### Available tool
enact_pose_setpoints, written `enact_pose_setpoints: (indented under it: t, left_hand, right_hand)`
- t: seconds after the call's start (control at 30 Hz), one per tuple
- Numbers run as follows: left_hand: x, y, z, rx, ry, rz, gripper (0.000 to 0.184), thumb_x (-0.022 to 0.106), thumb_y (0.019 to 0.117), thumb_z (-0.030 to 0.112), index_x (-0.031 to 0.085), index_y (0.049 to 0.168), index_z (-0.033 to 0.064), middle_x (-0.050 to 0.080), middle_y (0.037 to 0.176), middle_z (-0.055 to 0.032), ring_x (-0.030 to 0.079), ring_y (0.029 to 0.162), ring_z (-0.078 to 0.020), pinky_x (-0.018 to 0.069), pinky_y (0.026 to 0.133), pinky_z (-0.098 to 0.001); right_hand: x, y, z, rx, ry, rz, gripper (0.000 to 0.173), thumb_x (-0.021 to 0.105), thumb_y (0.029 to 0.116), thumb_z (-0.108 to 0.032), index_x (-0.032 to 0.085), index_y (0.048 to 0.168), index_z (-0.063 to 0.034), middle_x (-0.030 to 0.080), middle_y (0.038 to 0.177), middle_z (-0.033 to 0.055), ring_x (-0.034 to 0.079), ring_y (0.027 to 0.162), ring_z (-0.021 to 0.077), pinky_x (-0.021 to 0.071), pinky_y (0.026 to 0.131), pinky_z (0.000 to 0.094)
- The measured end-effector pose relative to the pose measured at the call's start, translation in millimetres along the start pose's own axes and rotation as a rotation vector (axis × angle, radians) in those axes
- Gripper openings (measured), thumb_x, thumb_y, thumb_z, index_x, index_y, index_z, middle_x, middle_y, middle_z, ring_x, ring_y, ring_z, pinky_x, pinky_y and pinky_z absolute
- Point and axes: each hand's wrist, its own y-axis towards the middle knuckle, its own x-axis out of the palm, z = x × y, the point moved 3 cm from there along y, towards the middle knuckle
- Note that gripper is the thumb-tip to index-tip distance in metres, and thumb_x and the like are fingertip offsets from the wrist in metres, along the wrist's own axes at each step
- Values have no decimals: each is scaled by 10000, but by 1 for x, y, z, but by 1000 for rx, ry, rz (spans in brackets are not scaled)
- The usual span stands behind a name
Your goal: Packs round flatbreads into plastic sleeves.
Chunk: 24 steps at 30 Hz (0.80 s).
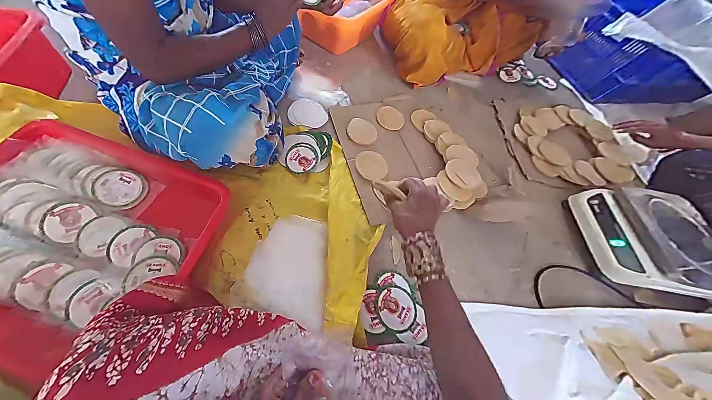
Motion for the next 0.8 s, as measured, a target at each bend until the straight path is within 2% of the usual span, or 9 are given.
enact_pose_setpoints:
  t: [0.1,0.2,0.27,0.37,0.47,0.53,0.6,0.73,0.8]
  left_hand:
    - [1,-2,2,36,22,-22,151,605,945,-51,707,1011,38,748,847,46,695,769,-34,591,762,-236]
    - [3,-3,3,80,35,-76,151,603,945,-46,710,1009,40,745,846,46,694,769,-35,590,757,-234]
    - [1,0,1,92,-9,-143,153,595,963,-16,717,1021,56,745,887,22,698,816,-60,589,784,-250]
    - [-3,5,-3,26,-140,-161,147,592,1004,80,735,1039,81,763,954,-17,724,875,-108,609,819,-299]
    - [-3,5,-9,-167,-282,-198,223,469,1071,200,624,1163,68,751,1079,-45,726,1009,-163,613,874,-364]
    - [5,-5,-4,-243,-289,-239,313,359,1109,253,658,1084,163,762,984,35,729,928,-84,619,824,-293]
    - [11,-15,-7,-290,-272,-278,368,321,1114,218,676,1027,182,757,928,60,722,867,-40,612,780,-240]
    - [14,-41,-27,-432,-64,-283,271,372,1088,137,641,1092,100,760,951,-3,736,880,-82,628,793,-283]
    - [21,-61,-35,-498,44,-253,281,371,1093,137,644,1073,73,759,916,-20,739,848,-101,631,771,-295]
  right_hand:
    - [14,-45,22,61,-113,-148,359,673,962,-253,697,1213,3,683,1194,264,588,1215,460,317,1093,680]
    - [34,-64,44,126,-172,-317,377,538,1036,-219,627,1366,-60,694,1256,202,628,1227,370,342,1129,592]
    - [27,-81,43,53,-99,-231,314,555,1021,-167,675,1279,-34,711,1214,193,653,1177,360,380,1097,574]
    - [9,-135,30,-265,129,52,179,634,920,-42,755,1041,11,753,1063,194,710,1036,381,482,989,602]
    - [-2,-209,14,-571,178,147,186,695,822,48,766,978,-23,760,999,163,719,1009,381,462,1017,637]
    - [-6,-256,10,-692,166,109,169,720,830,32,771,968,-51,750,997,135,692,1067,373,423,1075,640]
    - [-5,-298,17,-748,142,97,149,729,838,-7,774,962,-77,754,1024,95,674,1124,337,411,1103,588]
    - [-6,-362,39,-665,173,57,203,707,860,1,775,1028,-88,746,1066,81,655,1159,317,420,1099,550]
    - [-13,-383,53,-582,214,3,242,756,818,-28,763,1051,-91,736,1083,89,633,1191,325,412,1098,561]
